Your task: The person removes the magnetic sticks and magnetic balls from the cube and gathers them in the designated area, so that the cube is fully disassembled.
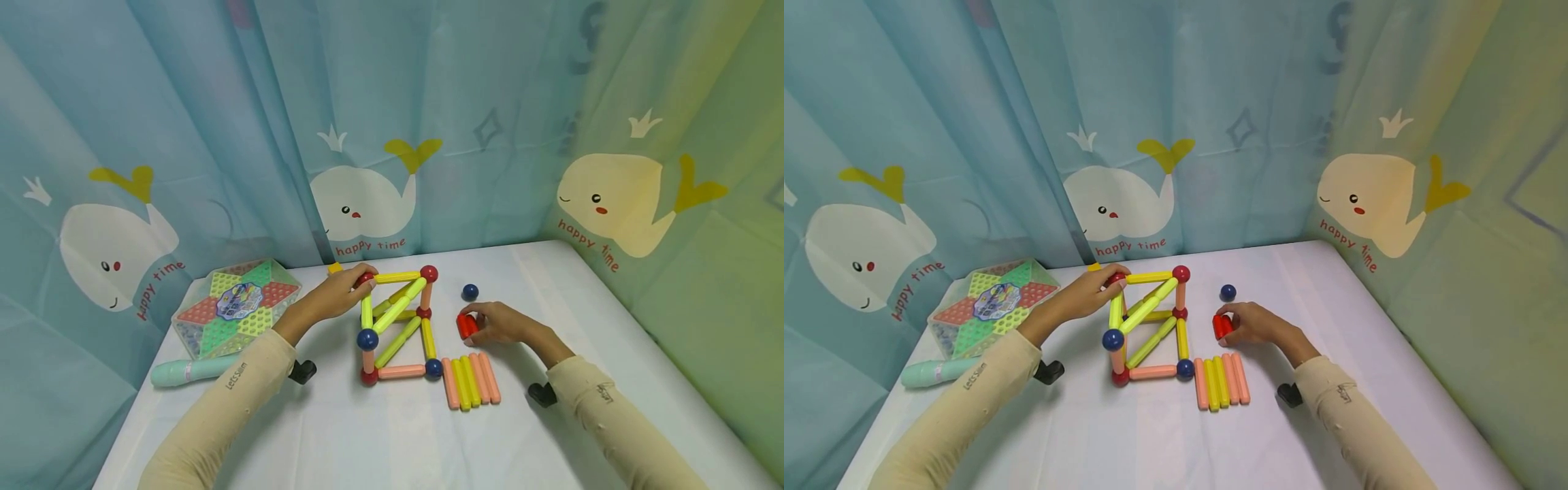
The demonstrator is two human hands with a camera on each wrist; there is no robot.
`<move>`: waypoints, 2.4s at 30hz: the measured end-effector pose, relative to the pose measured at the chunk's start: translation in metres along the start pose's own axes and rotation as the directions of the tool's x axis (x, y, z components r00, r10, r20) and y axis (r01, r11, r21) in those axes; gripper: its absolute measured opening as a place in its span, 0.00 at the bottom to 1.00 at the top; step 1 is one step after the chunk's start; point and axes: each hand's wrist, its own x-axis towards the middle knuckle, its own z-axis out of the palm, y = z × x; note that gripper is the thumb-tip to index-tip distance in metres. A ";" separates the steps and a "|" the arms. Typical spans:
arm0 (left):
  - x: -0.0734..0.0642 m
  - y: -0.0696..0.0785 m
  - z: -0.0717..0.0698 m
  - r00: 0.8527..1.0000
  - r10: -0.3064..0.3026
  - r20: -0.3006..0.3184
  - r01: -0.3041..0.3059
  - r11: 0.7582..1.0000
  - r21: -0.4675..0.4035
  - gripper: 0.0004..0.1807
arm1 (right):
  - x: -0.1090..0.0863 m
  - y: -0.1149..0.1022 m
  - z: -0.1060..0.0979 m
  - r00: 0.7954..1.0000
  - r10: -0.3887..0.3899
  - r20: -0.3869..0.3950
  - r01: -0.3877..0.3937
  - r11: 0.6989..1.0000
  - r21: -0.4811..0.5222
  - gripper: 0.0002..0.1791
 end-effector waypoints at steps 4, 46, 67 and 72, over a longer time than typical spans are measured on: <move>0.000 0.000 0.000 1.000 -0.002 0.000 0.002 1.000 -0.005 0.18 | 0.003 -0.001 0.001 1.000 0.027 0.007 -0.027 1.000 0.000 0.38; -0.001 -0.001 0.000 0.999 0.033 -0.007 -0.033 0.999 0.000 0.19 | -0.015 0.001 -0.006 0.982 -0.098 -0.160 0.108 0.993 0.051 0.34; 0.002 -0.003 0.001 0.999 0.049 -0.011 -0.049 0.999 0.005 0.18 | -0.015 -0.082 -0.009 0.895 -0.224 -0.385 0.337 0.906 0.258 0.13; 0.001 -0.003 0.001 0.999 0.043 -0.011 -0.043 0.999 -0.002 0.18 | -0.008 -0.093 -0.005 0.919 -0.191 -0.346 0.324 0.865 0.383 0.17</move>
